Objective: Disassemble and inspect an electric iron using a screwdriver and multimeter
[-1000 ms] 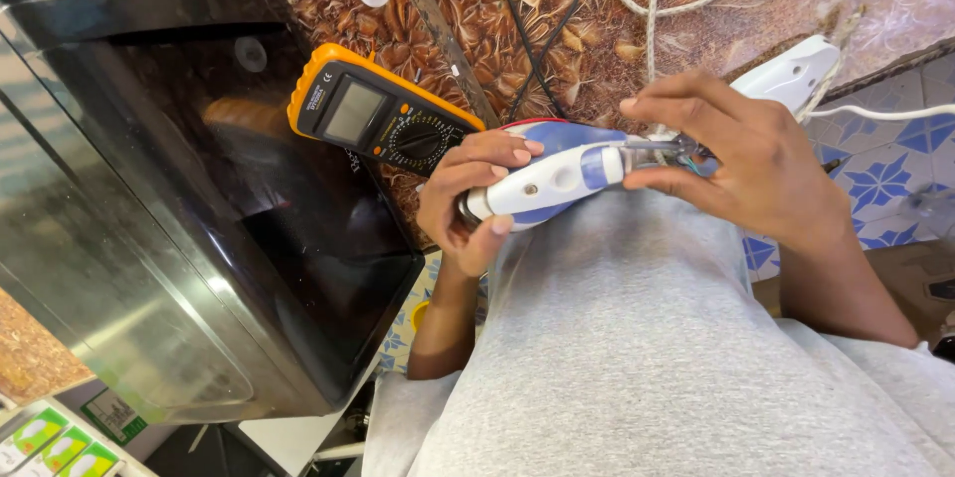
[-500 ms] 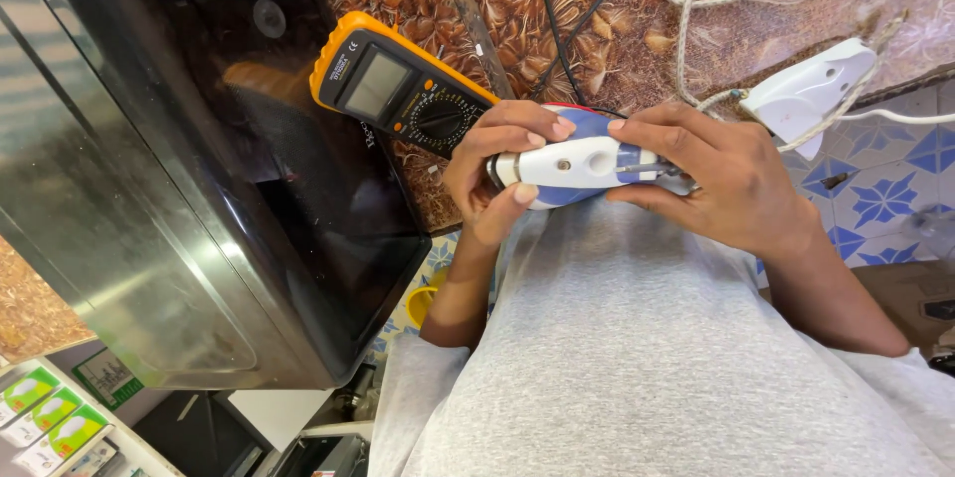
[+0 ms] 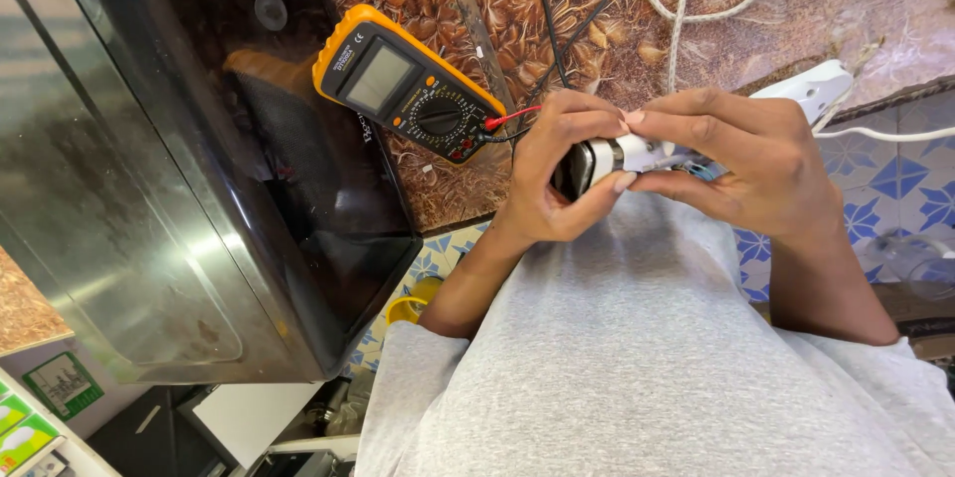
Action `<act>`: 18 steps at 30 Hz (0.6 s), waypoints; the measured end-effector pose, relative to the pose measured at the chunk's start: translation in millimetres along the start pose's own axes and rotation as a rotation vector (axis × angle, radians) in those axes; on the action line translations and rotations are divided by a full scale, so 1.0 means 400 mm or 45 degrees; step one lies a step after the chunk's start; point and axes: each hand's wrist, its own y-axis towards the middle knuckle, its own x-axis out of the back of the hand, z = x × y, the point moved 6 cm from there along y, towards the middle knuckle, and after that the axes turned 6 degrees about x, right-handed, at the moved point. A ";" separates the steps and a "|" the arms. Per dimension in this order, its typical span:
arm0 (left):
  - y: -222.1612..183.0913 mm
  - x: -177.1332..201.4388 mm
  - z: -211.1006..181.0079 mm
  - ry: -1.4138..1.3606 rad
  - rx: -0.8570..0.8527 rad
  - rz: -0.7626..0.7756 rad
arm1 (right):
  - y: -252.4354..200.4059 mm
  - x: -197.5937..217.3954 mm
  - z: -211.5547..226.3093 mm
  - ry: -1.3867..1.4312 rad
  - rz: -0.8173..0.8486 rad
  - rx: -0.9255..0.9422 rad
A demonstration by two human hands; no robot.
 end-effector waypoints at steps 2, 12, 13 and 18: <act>-0.001 -0.004 -0.004 -0.012 -0.027 0.019 | 0.002 -0.001 -0.002 0.023 0.044 -0.064; -0.008 0.005 -0.003 -0.066 0.042 0.009 | -0.018 -0.022 -0.033 0.046 0.030 -0.034; -0.010 0.004 -0.001 -0.077 0.057 0.013 | -0.017 -0.021 -0.032 0.036 0.026 -0.035; -0.013 -0.002 0.019 -0.245 0.080 0.027 | -0.015 -0.019 -0.028 0.014 0.023 -0.050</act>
